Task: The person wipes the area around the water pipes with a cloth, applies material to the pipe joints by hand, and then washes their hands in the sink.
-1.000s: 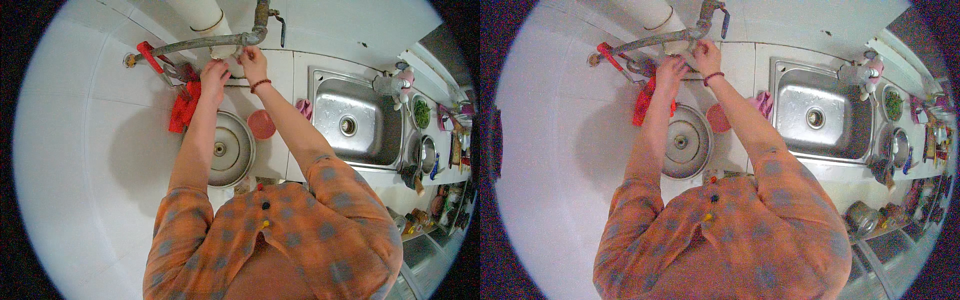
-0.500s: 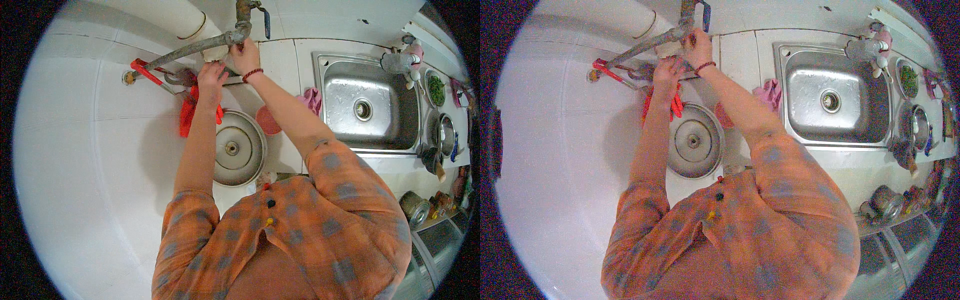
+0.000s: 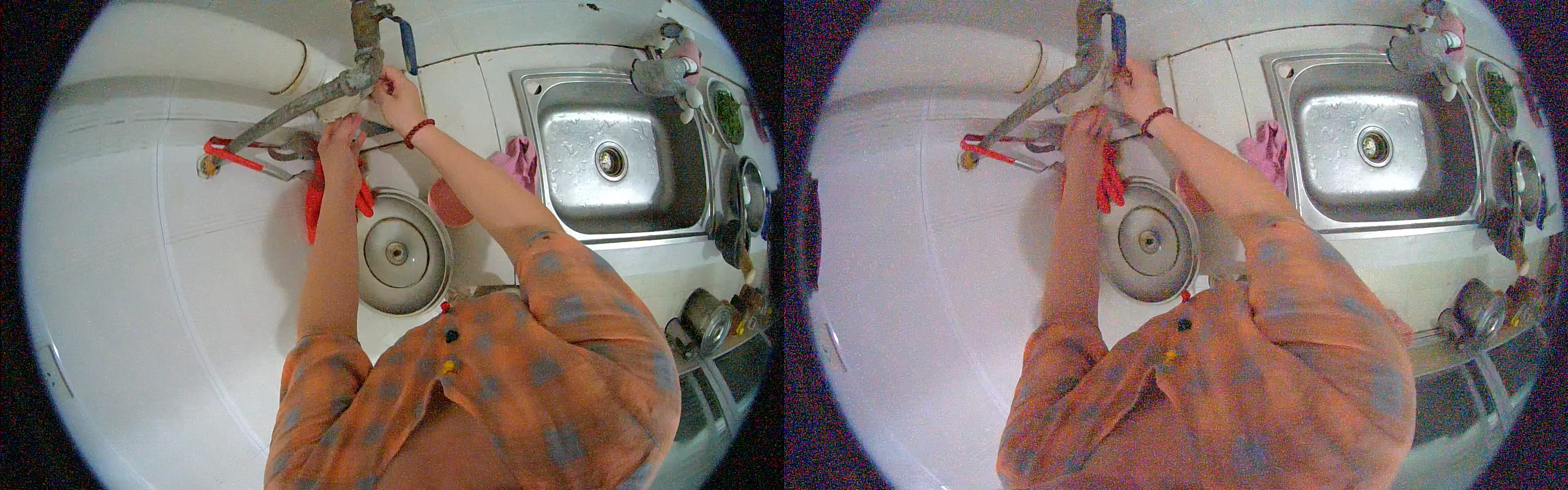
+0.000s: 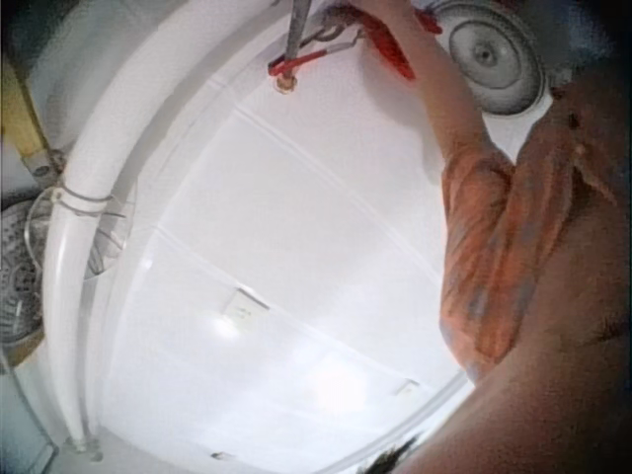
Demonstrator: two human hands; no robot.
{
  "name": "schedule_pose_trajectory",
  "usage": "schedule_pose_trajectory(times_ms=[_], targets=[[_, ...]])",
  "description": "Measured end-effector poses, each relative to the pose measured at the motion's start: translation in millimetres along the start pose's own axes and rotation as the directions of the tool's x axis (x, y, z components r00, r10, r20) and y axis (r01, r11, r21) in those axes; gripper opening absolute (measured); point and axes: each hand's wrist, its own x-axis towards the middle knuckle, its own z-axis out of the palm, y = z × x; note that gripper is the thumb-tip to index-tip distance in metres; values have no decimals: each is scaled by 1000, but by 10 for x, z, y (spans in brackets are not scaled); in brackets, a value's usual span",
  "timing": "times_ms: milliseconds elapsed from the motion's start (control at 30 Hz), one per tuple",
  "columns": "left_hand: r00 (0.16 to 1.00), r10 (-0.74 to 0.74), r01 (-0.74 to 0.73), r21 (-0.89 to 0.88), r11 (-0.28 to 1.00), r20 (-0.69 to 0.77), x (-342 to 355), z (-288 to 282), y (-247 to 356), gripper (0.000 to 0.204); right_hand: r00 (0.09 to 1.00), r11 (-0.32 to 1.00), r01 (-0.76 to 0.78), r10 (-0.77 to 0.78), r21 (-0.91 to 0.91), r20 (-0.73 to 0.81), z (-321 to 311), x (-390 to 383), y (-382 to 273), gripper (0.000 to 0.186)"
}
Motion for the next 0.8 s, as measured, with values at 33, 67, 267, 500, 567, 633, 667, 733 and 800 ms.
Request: schedule_pose_trajectory(times_ms=[33,67,267,500,567,633,667,733,800], targets=[[1000,-7,7,-17,1000,-22,-26,-15,1,27,999,998,-33,34,-50,20,-8,-2,-36,21],[999,-8,8,10,1000,-48,-38,-71,-21,27,996,993,-67,72,-99,48,-11,9,-182,21],[993,73,-97,281,955,94,190,42,-24,24,921,857,356,-254,-373,295,28,1111,400,15],[995,80,-96,294,951,65,133,-100,-66,24,998,991,53,-57,-120,-32,-49,-115,-195,10],[993,95,-115,338,934,75,156,-116,-80,24,989,980,144,-146,-135,-8,-58,-218,-254,9],[980,155,-192,388,901,127,201,-208,-128,25,958,948,282,-285,-149,1,40,-400,-162,7],[978,161,-202,393,897,134,187,-181,-93,25,975,970,221,-219,-104,27,77,-484,-141,7],[993,81,-104,337,936,81,149,-133,-26,25,1000,995,-2,4,-99,11,52,-509,-64,6],[983,157,-182,348,920,100,65,-115,-19,23,986,992,-125,124,-1,-109,-82,-228,-200,7]])
